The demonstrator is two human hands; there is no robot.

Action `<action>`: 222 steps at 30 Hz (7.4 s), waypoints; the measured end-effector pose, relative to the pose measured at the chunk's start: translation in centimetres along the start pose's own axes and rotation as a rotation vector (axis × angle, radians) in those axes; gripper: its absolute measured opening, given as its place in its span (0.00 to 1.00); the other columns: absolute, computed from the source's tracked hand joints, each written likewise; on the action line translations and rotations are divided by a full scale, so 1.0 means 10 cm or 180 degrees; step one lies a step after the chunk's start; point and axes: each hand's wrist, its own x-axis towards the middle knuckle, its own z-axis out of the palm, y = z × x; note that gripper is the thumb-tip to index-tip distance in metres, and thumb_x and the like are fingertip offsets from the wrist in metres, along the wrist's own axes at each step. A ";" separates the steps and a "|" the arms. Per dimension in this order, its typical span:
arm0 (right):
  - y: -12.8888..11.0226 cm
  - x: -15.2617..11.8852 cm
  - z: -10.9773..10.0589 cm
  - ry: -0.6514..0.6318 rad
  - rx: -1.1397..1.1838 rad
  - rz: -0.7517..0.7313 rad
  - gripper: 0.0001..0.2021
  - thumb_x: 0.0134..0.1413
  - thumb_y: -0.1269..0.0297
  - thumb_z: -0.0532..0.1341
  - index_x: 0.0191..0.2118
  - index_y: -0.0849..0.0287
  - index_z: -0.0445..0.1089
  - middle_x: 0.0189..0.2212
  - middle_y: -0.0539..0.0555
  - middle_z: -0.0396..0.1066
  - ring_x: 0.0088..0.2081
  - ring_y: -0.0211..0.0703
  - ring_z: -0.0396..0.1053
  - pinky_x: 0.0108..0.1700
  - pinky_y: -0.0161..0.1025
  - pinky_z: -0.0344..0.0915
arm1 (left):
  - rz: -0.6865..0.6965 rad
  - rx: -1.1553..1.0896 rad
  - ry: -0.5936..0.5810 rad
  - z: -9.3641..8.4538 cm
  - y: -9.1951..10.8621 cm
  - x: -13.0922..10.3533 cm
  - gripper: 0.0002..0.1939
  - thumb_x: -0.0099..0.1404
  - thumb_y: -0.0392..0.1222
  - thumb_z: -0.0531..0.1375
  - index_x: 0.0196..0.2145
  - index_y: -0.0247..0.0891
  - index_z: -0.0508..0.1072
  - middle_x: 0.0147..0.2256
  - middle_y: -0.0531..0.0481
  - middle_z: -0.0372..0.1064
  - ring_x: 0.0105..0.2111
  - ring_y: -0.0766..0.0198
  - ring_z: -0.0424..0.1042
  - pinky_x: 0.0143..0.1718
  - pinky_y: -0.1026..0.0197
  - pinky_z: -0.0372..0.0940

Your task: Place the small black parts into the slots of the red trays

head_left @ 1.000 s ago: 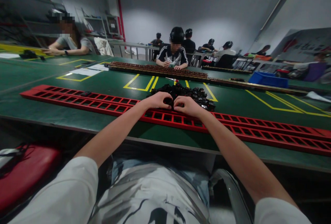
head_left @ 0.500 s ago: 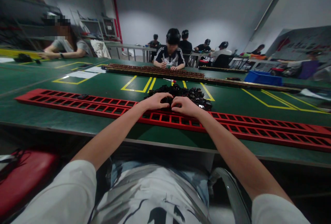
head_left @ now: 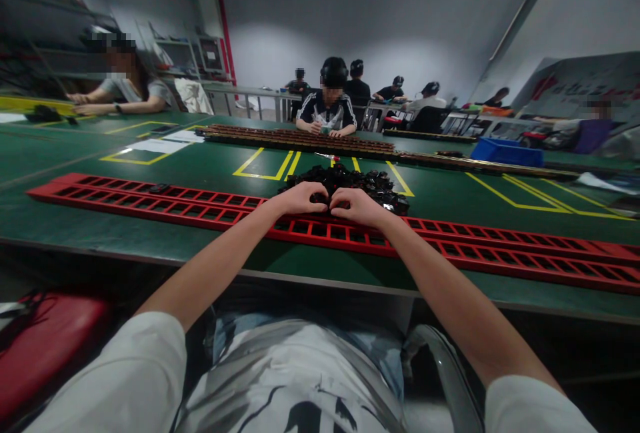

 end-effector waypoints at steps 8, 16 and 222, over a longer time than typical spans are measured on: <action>0.00 0.00 0.00 0.0010 -0.0059 0.0019 0.04 0.55 0.68 0.65 0.35 0.58 0.78 0.38 0.55 0.75 0.40 0.43 0.72 0.48 0.41 0.68 | 0.0049 0.0139 -0.0124 -0.02 -0.02 0.00 0.17 0.62 0.46 0.62 0.47 0.37 0.77 0.46 0.45 0.74 0.47 0.55 0.73 0.53 0.55 0.66; 0.01 -0.02 0.00 -0.0107 -0.0132 0.0399 0.09 0.56 0.66 0.64 0.42 0.60 0.77 0.40 0.55 0.77 0.42 0.45 0.73 0.49 0.42 0.68 | 0.0165 0.0058 -0.0135 -0.04 -0.01 -0.01 0.20 0.64 0.50 0.61 0.49 0.35 0.75 0.47 0.43 0.72 0.48 0.53 0.72 0.54 0.52 0.65; 0.12 -0.10 -0.11 0.0150 -0.1935 0.1853 0.15 0.60 0.63 0.60 0.49 0.58 0.77 0.48 0.63 0.76 0.52 0.59 0.70 0.53 0.54 0.67 | -0.0592 0.0357 -0.0487 0.05 -0.03 -0.02 0.17 0.70 0.45 0.52 0.38 0.36 0.79 0.38 0.46 0.77 0.37 0.61 0.73 0.42 0.63 0.63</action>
